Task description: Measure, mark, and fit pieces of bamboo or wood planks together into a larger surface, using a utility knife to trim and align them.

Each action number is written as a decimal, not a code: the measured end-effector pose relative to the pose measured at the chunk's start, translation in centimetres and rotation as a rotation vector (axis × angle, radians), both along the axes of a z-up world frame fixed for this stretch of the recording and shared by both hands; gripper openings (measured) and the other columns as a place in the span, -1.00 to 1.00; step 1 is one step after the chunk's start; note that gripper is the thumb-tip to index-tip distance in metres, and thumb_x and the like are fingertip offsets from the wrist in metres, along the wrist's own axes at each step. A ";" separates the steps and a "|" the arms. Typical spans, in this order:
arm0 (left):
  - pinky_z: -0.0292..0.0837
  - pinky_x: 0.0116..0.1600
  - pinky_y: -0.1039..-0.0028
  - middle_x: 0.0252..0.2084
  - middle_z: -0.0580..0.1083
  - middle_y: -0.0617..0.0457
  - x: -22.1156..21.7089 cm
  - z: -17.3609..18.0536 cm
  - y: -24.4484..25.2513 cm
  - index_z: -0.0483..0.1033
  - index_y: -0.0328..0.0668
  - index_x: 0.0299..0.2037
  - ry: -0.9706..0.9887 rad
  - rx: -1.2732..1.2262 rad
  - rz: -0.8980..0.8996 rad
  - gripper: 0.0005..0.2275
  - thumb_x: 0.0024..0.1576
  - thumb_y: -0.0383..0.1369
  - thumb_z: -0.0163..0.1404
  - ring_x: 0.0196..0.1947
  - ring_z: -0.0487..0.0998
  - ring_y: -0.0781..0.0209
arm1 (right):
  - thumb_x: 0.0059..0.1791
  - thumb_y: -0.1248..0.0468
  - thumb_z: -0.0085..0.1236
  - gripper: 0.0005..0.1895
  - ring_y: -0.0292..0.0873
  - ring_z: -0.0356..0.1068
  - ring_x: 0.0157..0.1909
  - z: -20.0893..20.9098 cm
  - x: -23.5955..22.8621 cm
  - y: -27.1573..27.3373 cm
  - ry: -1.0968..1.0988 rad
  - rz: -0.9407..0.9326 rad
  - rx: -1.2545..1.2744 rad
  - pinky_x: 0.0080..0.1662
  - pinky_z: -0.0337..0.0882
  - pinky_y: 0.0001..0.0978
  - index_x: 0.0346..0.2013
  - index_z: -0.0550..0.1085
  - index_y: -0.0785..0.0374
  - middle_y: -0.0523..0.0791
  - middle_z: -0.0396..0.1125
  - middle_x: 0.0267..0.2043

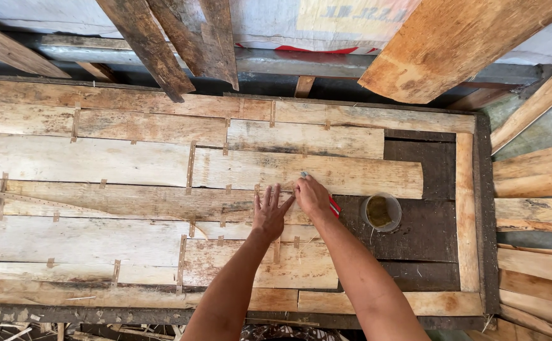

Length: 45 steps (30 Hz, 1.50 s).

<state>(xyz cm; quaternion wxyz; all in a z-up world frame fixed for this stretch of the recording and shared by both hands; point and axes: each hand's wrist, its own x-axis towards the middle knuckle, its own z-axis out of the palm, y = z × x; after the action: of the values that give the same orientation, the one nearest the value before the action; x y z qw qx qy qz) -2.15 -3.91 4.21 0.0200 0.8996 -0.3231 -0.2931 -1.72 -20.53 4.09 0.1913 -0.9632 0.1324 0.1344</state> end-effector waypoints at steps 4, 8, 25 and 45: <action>-0.28 0.50 -0.25 0.61 -0.41 -0.13 -0.1 1.1 -0.2 -0.33 0.44 0.56 0.019 0.036 0.000 -0.25 0.23 -0.47 -0.20 0.59 -0.39 -0.20 | 0.02 0.26 0.19 -0.93 -0.07 0.46 -0.19 0.4 -0.2 0.0 0.031 -0.043 0.045 -0.13 0.48 -0.14 -0.29 0.52 0.18 -0.14 0.38 -0.15; -0.28 0.50 -0.25 0.61 -0.41 -0.13 -0.3 0.6 -0.3 -0.31 0.41 0.56 0.003 0.042 0.001 -0.25 0.23 -0.48 -0.19 0.59 -0.40 -0.20 | -0.01 0.31 0.18 -0.89 -0.05 0.46 -0.18 0.2 -0.6 -0.3 -0.070 -0.013 0.101 -0.15 0.48 -0.12 -0.19 0.53 0.16 -0.12 0.39 -0.12; -0.32 0.52 -0.22 0.61 -0.43 -0.13 -0.1 0.9 -0.3 -0.34 0.41 0.56 0.031 0.049 0.010 -0.22 0.23 -0.52 -0.19 0.59 -0.43 -0.18 | 0.03 0.32 0.13 -0.95 0.07 0.41 -0.09 0.3 0.7 -0.1 0.006 0.088 0.082 -0.10 0.41 -0.03 -0.24 0.44 0.19 -0.03 0.31 -0.12; -0.21 0.49 -0.27 0.61 -0.39 -0.18 0.6 2.7 -1.1 -0.38 0.36 0.57 0.028 0.171 -0.062 -0.29 0.29 -0.36 -0.21 0.59 -0.35 -0.22 | 0.11 0.34 -0.07 -0.81 0.18 0.48 -0.23 2.1 -1.4 -1.4 -0.482 -0.189 0.284 -0.27 0.42 0.00 0.01 0.25 0.31 0.12 0.45 -0.22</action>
<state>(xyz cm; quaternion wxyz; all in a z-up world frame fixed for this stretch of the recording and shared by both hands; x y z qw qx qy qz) -1.52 -5.03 6.93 -0.0614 0.8835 -0.3244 -0.3324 -3.14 -21.96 6.21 0.3620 -0.9143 0.1523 -0.0993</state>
